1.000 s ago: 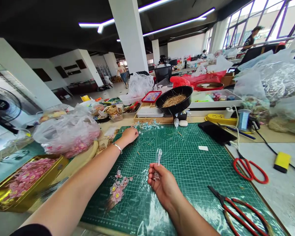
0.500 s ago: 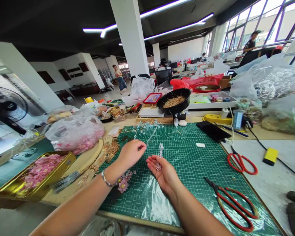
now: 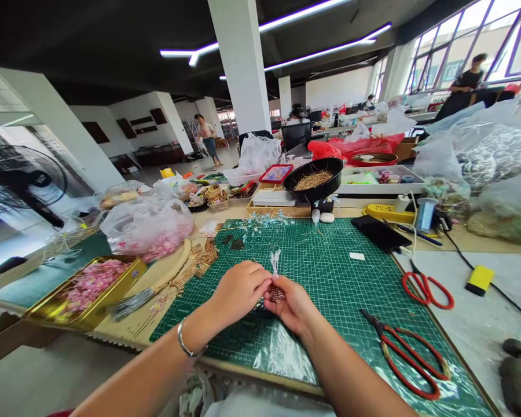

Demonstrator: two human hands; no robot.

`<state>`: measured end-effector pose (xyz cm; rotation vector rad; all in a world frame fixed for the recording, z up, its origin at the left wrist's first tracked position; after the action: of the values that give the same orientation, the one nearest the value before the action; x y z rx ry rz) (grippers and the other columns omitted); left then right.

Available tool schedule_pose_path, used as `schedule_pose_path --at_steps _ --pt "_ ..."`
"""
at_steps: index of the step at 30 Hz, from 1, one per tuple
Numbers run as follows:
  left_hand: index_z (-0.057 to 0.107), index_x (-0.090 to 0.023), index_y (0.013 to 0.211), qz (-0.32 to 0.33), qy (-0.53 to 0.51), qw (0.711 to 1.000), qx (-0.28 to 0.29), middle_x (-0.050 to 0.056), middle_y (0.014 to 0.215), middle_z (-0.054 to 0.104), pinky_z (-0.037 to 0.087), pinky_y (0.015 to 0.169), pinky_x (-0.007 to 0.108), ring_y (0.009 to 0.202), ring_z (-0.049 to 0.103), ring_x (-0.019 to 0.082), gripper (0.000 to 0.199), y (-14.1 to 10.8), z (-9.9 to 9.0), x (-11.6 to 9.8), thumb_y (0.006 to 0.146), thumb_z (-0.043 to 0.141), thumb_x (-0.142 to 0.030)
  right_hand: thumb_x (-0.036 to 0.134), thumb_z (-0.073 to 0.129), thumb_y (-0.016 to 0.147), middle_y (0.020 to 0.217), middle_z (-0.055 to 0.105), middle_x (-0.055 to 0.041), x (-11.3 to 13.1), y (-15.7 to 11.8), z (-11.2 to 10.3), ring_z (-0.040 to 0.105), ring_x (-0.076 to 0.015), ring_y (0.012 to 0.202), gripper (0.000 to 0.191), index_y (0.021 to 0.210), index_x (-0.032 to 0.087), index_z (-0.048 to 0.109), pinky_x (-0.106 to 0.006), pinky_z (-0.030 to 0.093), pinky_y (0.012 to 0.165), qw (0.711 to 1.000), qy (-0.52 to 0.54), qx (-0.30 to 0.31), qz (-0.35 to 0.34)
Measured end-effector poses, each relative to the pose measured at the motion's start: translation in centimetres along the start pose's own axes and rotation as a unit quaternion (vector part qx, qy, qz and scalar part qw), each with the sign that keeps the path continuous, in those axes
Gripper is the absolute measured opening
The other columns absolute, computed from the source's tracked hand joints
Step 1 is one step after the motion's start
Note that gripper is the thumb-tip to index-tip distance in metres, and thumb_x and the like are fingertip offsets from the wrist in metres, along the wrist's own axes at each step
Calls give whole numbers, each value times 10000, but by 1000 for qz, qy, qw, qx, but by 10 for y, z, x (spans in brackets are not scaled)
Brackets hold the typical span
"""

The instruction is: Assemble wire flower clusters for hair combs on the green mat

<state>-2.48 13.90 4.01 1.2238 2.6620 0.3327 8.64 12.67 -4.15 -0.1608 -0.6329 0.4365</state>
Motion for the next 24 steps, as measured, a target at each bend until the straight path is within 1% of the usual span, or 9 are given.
schedule_pose_path --at_steps 3,5,6,8,11,15,20,22,24 --pt "596 -240 1126 99 -21 994 30 13 1188 618 279 1056 428 1200 464 197 279 0 -11 12 923 405 -230 224 631 772 568 500 16 -2 -9 7 389 -33 416 132 792 96 608 -109 269 340 992 -53 74 85" --pt "590 -264 1147 130 -33 987 84 4 1172 633 132 1115 472 1258 417 200 285 -2 -13 19 926 411 -249 225 633 756 528 442 37 -2 -15 11 306 -18 392 145 788 86 606 -105 185 328 981 -84 116 129" --pt "606 -268 1123 132 -42 984 111 3 1106 663 128 1115 467 1215 463 195 277 -4 -13 22 930 408 -267 222 631 749 515 423 44 -2 -17 11 281 -16 389 142 784 87 606 -106 165 328 976 -99 131 145" --pt "643 -263 1057 120 -67 979 153 3 969 698 268 1054 396 1038 573 173 272 -9 -14 25 933 406 -308 222 628 741 499 403 52 -3 -19 11 249 -17 384 136 775 92 605 -116 134 325 966 -125 152 169" --pt "677 -241 970 89 -79 977 178 12 867 700 419 779 272 825 614 152 292 -18 -18 24 929 407 -347 228 624 733 493 392 56 -6 -20 11 224 -20 376 140 773 94 612 -130 113 319 951 -162 176 196" --pt "671 -220 919 93 -29 981 165 15 857 698 408 683 251 807 618 155 259 -36 -21 17 918 425 -302 283 613 765 487 358 69 -12 -24 12 184 -23 377 172 754 112 608 -143 105 317 937 -201 193 210" --pt "641 -176 787 93 45 987 126 36 800 691 403 589 270 733 622 169 238 -55 -12 7 883 444 -269 451 590 806 513 358 69 -18 -23 8 186 -32 390 314 762 141 605 -167 121 339 929 -285 161 175" --pt "648 -176 804 54 19 993 103 38 810 696 405 589 268 763 630 171 249 -58 -10 6 884 441 -288 483 604 785 519 342 75 -20 -19 3 176 -35 393 330 751 155 597 -183 116 352 920 -320 156 166" --pt "664 -195 813 -21 -36 993 114 25 812 703 393 569 256 782 636 169 264 -60 -7 8 883 446 -327 535 579 775 506 317 77 -21 -14 -2 169 -45 397 373 740 165 603 -205 110 372 898 -383 155 152"
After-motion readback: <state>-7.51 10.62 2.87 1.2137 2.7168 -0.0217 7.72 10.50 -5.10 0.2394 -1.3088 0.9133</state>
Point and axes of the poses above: each hand's wrist, its own y-axis towards the middle knuckle, its own z-axis out of the palm, x = y × z, the point moved 3 cm from there along y, towards the middle knuckle
